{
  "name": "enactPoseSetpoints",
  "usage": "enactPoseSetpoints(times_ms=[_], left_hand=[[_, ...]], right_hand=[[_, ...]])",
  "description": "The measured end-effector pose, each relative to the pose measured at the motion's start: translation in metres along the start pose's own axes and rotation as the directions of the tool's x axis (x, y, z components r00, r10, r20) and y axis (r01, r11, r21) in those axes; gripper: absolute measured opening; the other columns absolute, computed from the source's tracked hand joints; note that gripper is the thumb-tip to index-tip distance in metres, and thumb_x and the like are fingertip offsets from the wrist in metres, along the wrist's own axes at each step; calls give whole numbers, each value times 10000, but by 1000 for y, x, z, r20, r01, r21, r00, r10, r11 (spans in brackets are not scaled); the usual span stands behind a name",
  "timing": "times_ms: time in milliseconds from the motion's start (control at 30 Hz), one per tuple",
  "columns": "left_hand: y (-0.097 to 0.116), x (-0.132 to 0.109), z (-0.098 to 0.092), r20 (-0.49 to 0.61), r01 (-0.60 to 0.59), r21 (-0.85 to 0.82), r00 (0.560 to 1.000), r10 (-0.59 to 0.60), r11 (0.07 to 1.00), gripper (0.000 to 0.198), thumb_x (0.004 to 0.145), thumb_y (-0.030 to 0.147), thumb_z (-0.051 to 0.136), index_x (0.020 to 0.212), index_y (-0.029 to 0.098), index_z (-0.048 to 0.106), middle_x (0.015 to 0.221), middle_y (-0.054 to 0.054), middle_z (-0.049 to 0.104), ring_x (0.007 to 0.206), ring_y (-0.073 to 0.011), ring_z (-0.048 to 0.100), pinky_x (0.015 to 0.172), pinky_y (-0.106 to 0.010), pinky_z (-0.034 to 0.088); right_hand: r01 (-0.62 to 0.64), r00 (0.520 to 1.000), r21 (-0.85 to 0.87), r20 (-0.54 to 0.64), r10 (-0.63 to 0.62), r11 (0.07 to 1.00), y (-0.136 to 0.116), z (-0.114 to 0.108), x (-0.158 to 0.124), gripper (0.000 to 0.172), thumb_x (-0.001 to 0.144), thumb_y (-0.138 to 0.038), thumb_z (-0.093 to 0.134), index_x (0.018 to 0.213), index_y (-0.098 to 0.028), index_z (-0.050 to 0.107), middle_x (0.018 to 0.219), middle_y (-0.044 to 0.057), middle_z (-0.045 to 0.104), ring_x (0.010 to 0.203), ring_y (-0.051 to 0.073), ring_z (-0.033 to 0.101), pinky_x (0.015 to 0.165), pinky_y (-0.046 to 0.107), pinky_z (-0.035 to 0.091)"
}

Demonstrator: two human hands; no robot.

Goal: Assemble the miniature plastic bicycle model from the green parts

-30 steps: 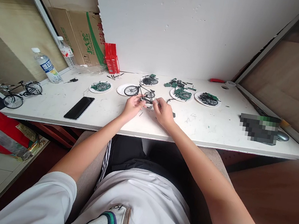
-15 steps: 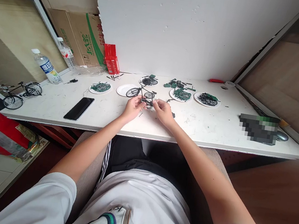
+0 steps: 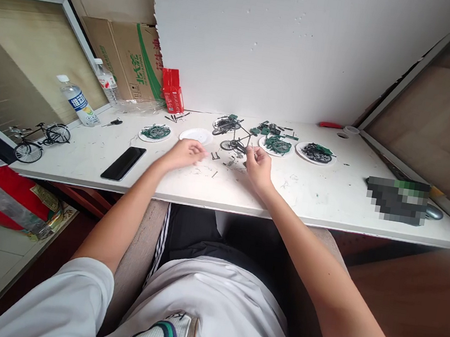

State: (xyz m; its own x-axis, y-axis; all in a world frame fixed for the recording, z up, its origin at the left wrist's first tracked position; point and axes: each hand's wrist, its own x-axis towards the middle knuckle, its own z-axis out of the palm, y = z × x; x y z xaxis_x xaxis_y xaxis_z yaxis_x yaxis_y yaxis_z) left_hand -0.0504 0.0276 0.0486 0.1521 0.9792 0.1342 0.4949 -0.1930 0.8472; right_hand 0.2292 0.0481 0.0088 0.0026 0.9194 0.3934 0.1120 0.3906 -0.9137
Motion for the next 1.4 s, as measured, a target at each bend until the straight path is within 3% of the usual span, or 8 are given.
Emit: enactPoseSetpoints(times_ms=[200, 333, 633, 800, 933, 1067, 1233, 1400], left_hand=[[-44, -38, -129, -228, 401, 531, 916, -329, 747, 292, 636, 375, 853, 819, 202, 705, 766, -23, 705, 733, -215, 634, 653, -276, 444], [-73, -55, -160, -211, 516, 469, 853, -476, 717, 400, 543, 380, 853, 864, 228, 669, 679, 23, 646, 649, -204, 592, 620, -282, 421], [-70, -49, -149, -188, 545, 437, 833, -520, 716, 398, 548, 273, 795, 915, 233, 646, 622, 23, 640, 588, -207, 575, 614, -307, 424], [-57, -57, -157, -182, 542, 340, 840, -511, 769, 313, 729, 357, 767, 981, 193, 682, 689, -25, 720, 623, -223, 670, 648, -314, 489], [-35, -63, -163, -392, 614, 434, 787, -476, 659, 270, 799, 259, 720, 1054, 186, 673, 862, -63, 827, 592, -222, 723, 736, -339, 545], [-23, -65, -161, -371, 656, 471, 754, -543, 590, 220, 855, 285, 681, 1044, 172, 692, 829, -112, 829, 637, -272, 762, 762, -378, 577], [-19, -53, -135, -169, 449, 288, 893, -417, 846, 391, 862, 364, 723, 1207, 185, 676, 1152, -131, 837, 730, -237, 792, 699, -321, 556], [4, -30, -62, -13, 92, 25, 996, -92, 995, 294, 948, 359, 680, 1160, 158, 707, 1165, -141, 821, 688, -168, 741, 740, -331, 563]], right_hand=[[5, 1000, -10, 14, -4, 1000, 1, 1, -1, 644, 929, -918, 512, 858, -280, 468, 623, -33, 401, 560, 160, 356, 520, 332, 320], [25, 1000, -18, 12, -25, 1000, 4, 0, 0, 625, 936, -890, 545, 835, -277, 473, 623, -34, 400, 563, 156, 351, 519, 329, 309], [-22, 999, 32, 27, 21, 999, 5, -2, 1, 612, 908, -878, 610, 840, -282, 489, 596, -56, 368, 530, 145, 316, 494, 325, 281], [-13, 1000, 45, 6, 13, 999, 7, -2, 2, 635, 876, -892, 639, 812, -278, 489, 591, -59, 357, 535, 138, 294, 479, 318, 264], [-17, 1000, 57, 14, 16, 998, 6, -3, 1, 643, 853, -893, 671, 813, -270, 515, 591, -61, 356, 532, 128, 288, 469, 308, 245], [-28, 999, 63, 25, 26, 998, 4, -4, 0, 642, 843, -884, 695, 814, -263, 532, 594, -58, 382, 527, 120, 303, 467, 299, 261], [-26, 999, 59, 30, 24, 998, 5, -5, 0, 628, 850, -869, 702, 813, -263, 542, 583, -60, 383, 519, 123, 308, 468, 297, 270], [47, 999, -3, 11, -47, 999, 2, -5, -1, 602, 902, -836, 665, 810, -254, 540, 612, -49, 408, 553, 129, 332, 504, 293, 284]])
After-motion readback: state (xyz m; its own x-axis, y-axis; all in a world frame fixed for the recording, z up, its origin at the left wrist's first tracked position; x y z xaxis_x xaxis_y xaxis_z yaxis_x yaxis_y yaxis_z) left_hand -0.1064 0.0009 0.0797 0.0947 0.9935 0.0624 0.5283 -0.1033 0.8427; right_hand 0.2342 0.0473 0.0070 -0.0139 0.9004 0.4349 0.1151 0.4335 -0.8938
